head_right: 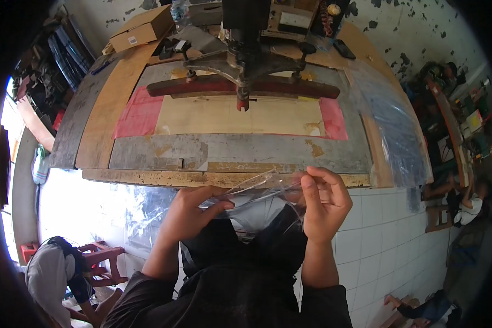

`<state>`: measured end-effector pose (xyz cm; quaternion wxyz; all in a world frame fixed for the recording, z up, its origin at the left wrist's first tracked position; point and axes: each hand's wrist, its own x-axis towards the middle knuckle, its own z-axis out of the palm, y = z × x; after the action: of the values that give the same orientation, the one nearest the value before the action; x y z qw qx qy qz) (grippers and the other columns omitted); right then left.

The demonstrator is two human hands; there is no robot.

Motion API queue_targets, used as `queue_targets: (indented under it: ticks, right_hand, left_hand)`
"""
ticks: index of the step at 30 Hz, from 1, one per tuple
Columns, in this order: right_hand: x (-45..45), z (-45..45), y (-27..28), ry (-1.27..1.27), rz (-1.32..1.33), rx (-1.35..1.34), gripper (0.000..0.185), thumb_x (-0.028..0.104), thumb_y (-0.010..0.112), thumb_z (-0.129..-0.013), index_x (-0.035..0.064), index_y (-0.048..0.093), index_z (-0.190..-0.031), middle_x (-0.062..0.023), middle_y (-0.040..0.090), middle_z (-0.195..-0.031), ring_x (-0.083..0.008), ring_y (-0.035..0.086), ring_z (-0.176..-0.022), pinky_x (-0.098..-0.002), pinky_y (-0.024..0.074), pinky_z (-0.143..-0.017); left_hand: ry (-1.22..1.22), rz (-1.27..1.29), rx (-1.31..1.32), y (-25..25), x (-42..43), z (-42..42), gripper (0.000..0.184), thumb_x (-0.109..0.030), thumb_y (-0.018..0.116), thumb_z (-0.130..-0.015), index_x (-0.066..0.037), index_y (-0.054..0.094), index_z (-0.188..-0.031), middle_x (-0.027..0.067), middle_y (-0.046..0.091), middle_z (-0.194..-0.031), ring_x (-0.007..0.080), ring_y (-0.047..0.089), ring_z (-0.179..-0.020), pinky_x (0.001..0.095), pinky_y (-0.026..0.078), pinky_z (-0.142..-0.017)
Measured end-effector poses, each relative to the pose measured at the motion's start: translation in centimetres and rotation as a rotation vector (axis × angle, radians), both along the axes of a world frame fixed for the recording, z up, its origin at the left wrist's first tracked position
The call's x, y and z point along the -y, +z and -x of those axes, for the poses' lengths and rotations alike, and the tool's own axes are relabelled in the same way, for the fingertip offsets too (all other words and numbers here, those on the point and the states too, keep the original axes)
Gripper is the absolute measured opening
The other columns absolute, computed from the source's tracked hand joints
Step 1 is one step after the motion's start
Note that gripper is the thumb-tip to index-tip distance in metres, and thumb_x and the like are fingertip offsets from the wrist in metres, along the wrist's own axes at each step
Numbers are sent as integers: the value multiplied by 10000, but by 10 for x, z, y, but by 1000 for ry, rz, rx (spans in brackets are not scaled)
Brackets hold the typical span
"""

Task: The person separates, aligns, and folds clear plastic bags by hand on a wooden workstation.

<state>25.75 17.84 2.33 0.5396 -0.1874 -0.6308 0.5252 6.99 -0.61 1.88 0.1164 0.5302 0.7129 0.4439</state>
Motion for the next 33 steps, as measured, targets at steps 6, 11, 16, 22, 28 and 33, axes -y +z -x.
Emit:
queue_targets:
  ticks: [6, 11, 16, 22, 28, 33]
  right_hand:
    - [-14, -2, -12, 59, 20, 56, 198, -40, 686, -981, -69, 680, -1177, -108, 734, -1012, -144, 701, -893, -255, 540, -821]
    - [-24, 0, 1, 220, 6, 185, 223, -15, 711, -968, -50, 705, -1188, -94, 759, -1009, -112, 688, -876, -236, 513, -794]
    - [-24, 2, 3, 249, -91, 359, 177, 57, 767, -954, -18, 765, -1114, -74, 782, -962, -82, 671, -817, -211, 486, -736]
    - [-24, 8, -4, 147, 1, 238, 153, 67, 769, -957, -24, 777, -1080, -39, 750, -868, -64, 623, -762, -209, 474, -711]
    - [-44, 2, -4, -40, -76, 291, 143, 46, 718, -988, -21, 764, -1105, -15, 720, -916, -62, 603, -786, -216, 476, -741]
    - [-91, -2, -17, -88, -24, 283, 181, 56, 698, -1005, 0, 734, -1173, -2, 689, -914, -53, 581, -775, -213, 473, -723]
  left_hand:
    - [-58, 1, 205, -9, 1, 7, 144, -140, 740, -967, -21, 748, -1046, 106, 772, -839, 261, 751, -734, 360, 572, -682]
    - [-108, 35, 207, -6, 1, 12, 148, -157, 723, -985, -24, 746, -1046, 88, 756, -790, 234, 722, -662, 351, 559, -659]
    - [-126, 69, 175, -5, 1, 13, 124, -116, 735, -977, 8, 746, -979, 78, 765, -785, 193, 762, -722, 317, 578, -667]
    - [-84, 33, -50, -13, -2, 16, 159, -175, 778, -946, -21, 745, -968, 79, 728, -708, 207, 730, -626, 338, 548, -596]
    - [-100, 177, -84, 15, 5, 37, 303, -296, 845, -879, -59, 757, -1046, 84, 715, -700, 235, 711, -607, 345, 539, -595]
    - [-254, 95, 80, 18, -1, 96, 307, -162, 851, -874, -48, 741, -1136, 73, 755, -863, 128, 706, -770, 292, 550, -706]
